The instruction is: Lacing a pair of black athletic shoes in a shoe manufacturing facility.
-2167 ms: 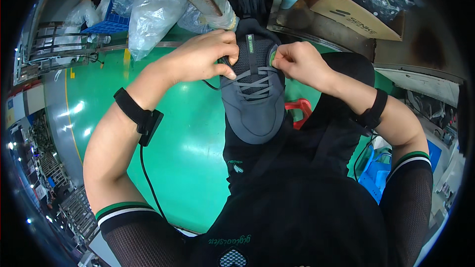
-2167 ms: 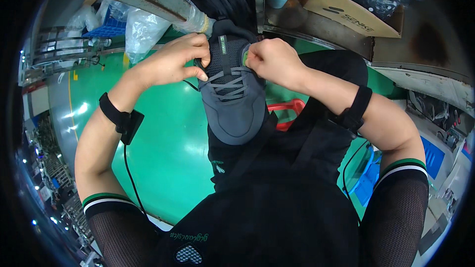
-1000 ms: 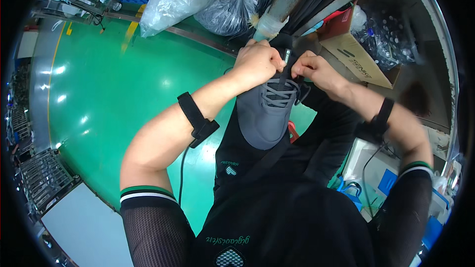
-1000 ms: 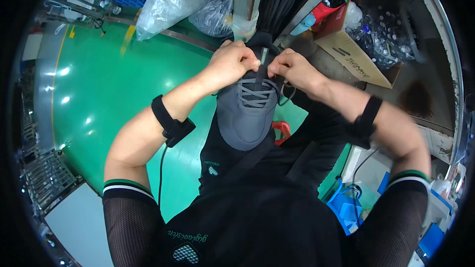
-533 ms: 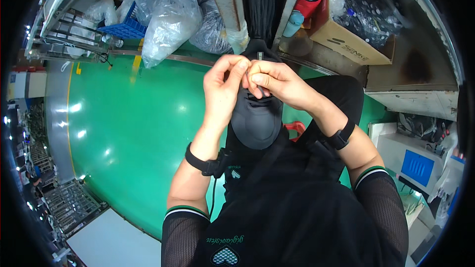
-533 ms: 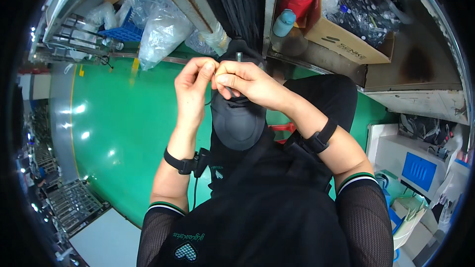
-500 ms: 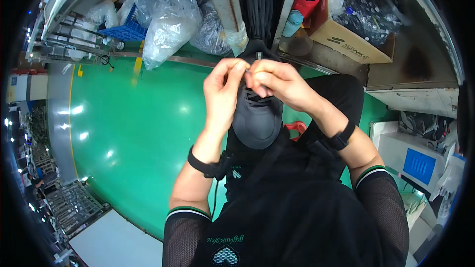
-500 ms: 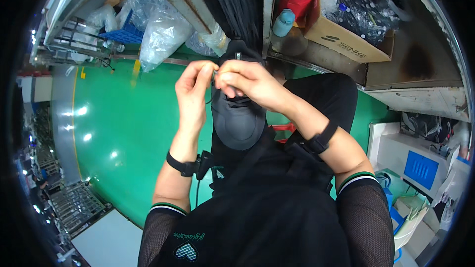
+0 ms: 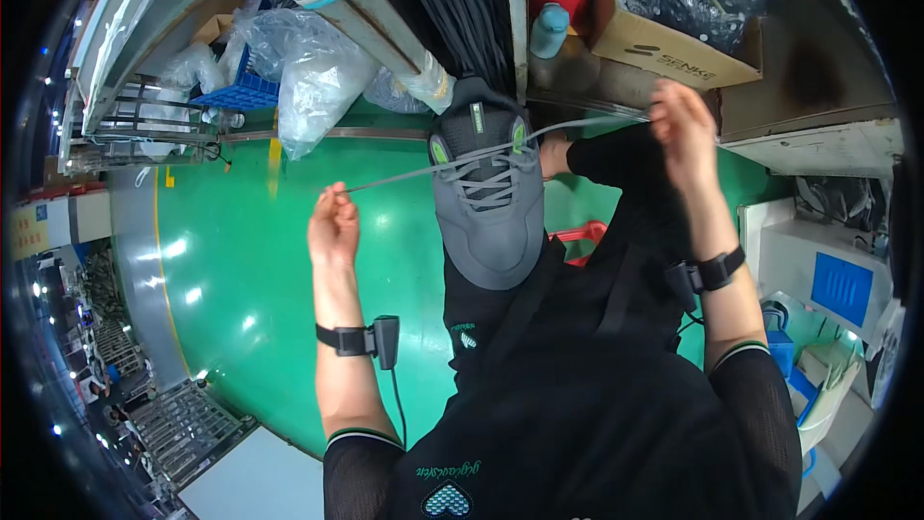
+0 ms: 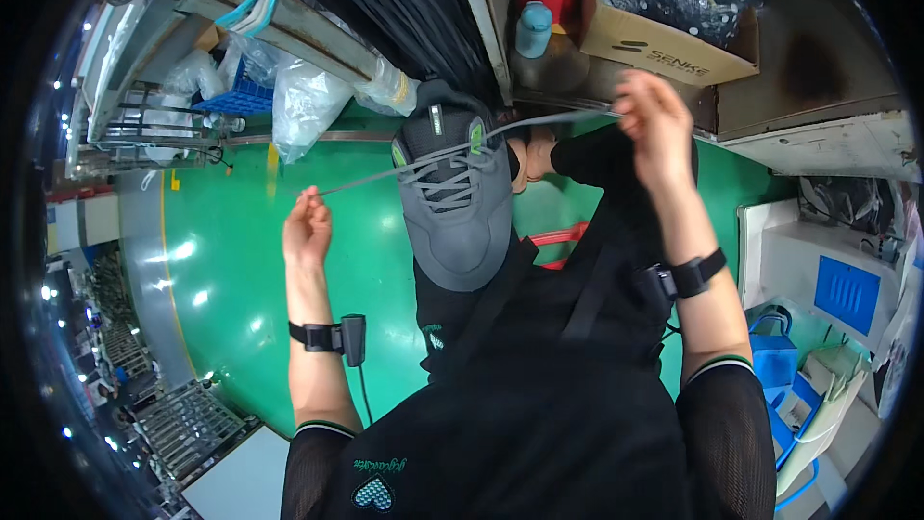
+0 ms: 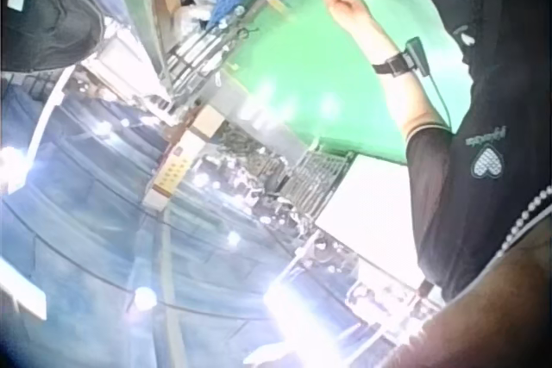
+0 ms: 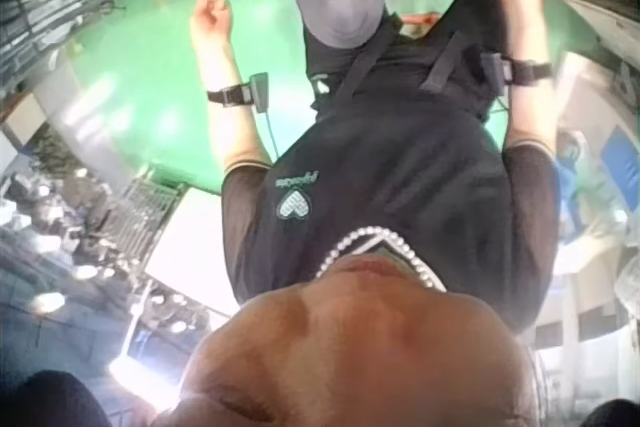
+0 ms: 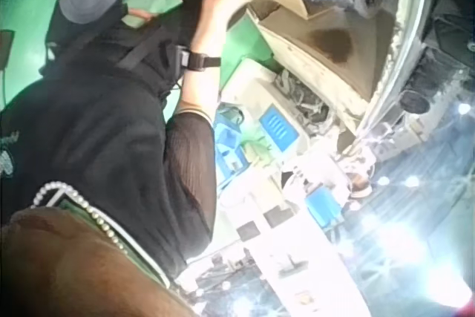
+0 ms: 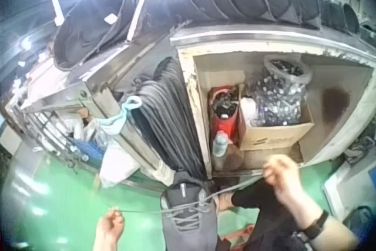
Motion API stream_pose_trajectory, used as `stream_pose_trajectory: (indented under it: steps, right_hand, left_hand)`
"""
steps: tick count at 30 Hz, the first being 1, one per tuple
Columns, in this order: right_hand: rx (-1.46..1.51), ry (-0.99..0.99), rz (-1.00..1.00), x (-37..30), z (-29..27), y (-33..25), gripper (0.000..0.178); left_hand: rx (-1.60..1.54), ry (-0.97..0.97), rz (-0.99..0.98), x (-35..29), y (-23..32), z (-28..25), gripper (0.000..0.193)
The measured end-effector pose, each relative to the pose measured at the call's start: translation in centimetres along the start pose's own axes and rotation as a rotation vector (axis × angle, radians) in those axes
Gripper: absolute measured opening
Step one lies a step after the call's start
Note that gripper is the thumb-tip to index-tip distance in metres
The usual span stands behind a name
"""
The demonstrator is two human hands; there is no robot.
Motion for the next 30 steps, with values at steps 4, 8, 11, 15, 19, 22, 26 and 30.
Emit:
stream_pose_trajectory:
  steps: [4,8,11,15,19,22,26,30]
  right_hand:
    - [-0.474,-0.423,0.008,-3.4,10.1,4.1,0.011]
    - [-0.642,-0.520,0.046,-3.7,12.6,4.6,0.009]
    - [-0.715,-0.548,0.096,-3.3,12.5,4.6,0.008]
    - [-0.921,-0.609,-0.019,-3.1,14.4,3.8,0.010]
    - [-1.467,-0.855,-0.580,-4.0,17.7,3.9,0.022]
    - [-1.428,-1.018,-0.472,-2.6,17.1,2.5,0.038]
    - [-1.176,-1.346,-0.601,0.2,15.8,1.8,0.039]
    - [-1.271,-1.489,-0.500,1.7,17.3,2.0,0.023]
  left_hand:
    - [0.712,-0.087,0.377,-1.5,-1.2,6.1,0.010]
    - [0.926,-0.151,0.534,-2.2,-2.4,9.9,0.010]
    - [0.969,-0.184,0.674,-3.5,-2.7,11.6,0.007]
    - [0.952,-0.165,0.718,-5.0,-2.2,12.4,0.006]
    - [1.025,-0.078,0.763,-6.0,-1.0,12.4,0.005]
    - [1.110,-0.049,0.746,-6.5,-0.2,12.7,0.004]
    - [1.225,-0.070,0.807,-6.4,-0.2,12.9,0.004]
    - [1.429,-0.067,1.053,-6.3,-0.2,13.5,0.005]
Point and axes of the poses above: each hand's wrist, its own x-axis towards the middle knuckle, its own z-axis out of the palm, y = z × x, the point moved 3 cm from there along x, towards the middle knuckle, and after that the axes turned 8 degrees about x, right-handed, at the moved point
